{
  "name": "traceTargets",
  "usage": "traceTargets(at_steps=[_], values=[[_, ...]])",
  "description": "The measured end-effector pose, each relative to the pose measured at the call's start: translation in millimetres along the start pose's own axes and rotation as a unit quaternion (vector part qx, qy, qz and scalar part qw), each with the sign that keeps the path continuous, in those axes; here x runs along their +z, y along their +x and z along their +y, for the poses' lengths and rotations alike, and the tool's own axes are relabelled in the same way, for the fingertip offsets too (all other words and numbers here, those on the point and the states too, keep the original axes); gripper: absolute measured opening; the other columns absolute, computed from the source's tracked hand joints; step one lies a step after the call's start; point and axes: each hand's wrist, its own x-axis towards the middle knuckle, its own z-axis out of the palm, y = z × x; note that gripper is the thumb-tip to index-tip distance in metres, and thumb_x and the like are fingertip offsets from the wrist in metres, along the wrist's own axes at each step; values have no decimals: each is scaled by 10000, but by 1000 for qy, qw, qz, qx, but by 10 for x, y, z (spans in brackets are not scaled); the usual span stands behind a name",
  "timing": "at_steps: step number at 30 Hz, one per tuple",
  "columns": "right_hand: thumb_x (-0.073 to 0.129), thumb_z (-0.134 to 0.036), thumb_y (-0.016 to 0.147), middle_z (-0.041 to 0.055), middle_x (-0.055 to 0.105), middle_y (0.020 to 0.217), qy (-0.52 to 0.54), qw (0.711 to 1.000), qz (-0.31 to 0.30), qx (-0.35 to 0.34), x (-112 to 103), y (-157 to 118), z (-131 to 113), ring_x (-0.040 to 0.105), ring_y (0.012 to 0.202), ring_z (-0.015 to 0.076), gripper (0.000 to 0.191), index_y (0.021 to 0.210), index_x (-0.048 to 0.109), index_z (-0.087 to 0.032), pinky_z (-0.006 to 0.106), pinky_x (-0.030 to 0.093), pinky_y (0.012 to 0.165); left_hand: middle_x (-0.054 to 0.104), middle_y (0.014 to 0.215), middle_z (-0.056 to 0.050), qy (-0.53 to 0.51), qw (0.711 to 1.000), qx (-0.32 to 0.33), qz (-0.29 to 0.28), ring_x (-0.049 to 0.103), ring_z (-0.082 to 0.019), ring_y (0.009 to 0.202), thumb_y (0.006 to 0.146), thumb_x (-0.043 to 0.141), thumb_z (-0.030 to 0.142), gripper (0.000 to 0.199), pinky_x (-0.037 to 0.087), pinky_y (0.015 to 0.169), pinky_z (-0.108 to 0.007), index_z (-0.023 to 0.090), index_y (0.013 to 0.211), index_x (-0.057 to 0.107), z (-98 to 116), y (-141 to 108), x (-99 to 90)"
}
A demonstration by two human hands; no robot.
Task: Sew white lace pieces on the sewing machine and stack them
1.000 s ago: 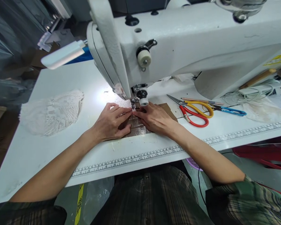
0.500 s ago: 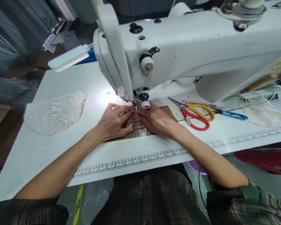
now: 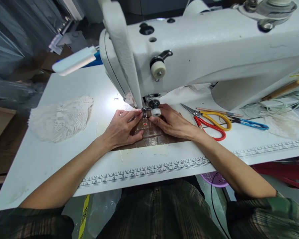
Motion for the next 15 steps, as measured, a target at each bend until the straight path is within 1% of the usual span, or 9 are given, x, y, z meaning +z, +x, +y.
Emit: traceTargets(at_steps=[2, 3, 5, 7, 9, 11, 13, 15], values=[[478, -449, 1008, 125, 676, 1216, -6, 999, 25, 27, 54, -48, -34, 670, 1001, 256, 372, 1203, 673, -199, 425, 557, 880, 618, 1333, -188, -5, 1000, -8, 3, 620, -315, 1041, 904, 524, 443, 507, 426, 888, -506, 129, 1300, 563, 7, -11, 12], [498, -413, 993, 131, 669, 1236, -15, 999, 39, 32, 84, -64, -39, 670, 1011, 264, 345, 1188, 683, -197, 434, 559, 881, 611, 1342, -190, -8, 1000, -10, 4, 614, -321, 1064, 903, 529, 436, 509, 423, 902, -514, 134, 1312, 551, 11, -15, 15], [495, -330, 976, 128, 670, 1233, -23, 997, 69, 32, 138, -78, -27, 667, 1029, 264, 302, 1153, 703, -201, 434, 561, 878, 597, 1351, -191, -19, 1000, -15, 8, 602, -330, 1113, 906, 532, 426, 514, 411, 944, -531, 144, 1336, 527, 15, -20, 16], [486, -276, 965, 113, 677, 1214, -22, 996, 84, 26, 176, -73, 0, 668, 1024, 248, 293, 1140, 711, -212, 414, 564, 871, 573, 1366, -200, -30, 999, -27, 15, 576, -345, 1179, 909, 535, 425, 532, 395, 992, -548, 141, 1358, 503, 13, -19, 10], [486, -261, 958, 109, 679, 1200, -29, 996, 82, 22, 193, -63, 23, 672, 1000, 240, 296, 1140, 714, -210, 402, 566, 860, 528, 1403, -227, -36, 998, -50, 23, 524, -371, 1263, 914, 535, 429, 567, 378, 1032, -568, 118, 1383, 475, 11, -14, 0], [477, -276, 958, 128, 673, 1210, -48, 996, 73, 21, 198, -67, 29, 678, 981, 253, 313, 1146, 713, -192, 409, 568, 844, 483, 1446, -248, -42, 996, -71, 17, 477, -385, 1326, 923, 529, 444, 607, 359, 1069, -584, 97, 1413, 442, 24, -12, -14], [451, -317, 969, 154, 664, 1216, -74, 995, 58, 24, 201, -95, 23, 691, 929, 273, 355, 1169, 707, -176, 429, 573, 803, 465, 1476, -240, -53, 995, -85, -5, 459, -373, 1358, 936, 516, 468, 627, 338, 1112, -585, 106, 1439, 419, 63, -19, -26], [420, -376, 980, 166, 669, 1169, -107, 993, 35, 32, 209, -140, 34, 700, 826, 286, 405, 1195, 701, -180, 451, 575, 744, 475, 1488, -216, -58, 993, -97, -28, 444, -358, 1388, 949, 512, 497, 621, 313, 1158, -572, 135, 1446, 429, 113, -30, -23]])
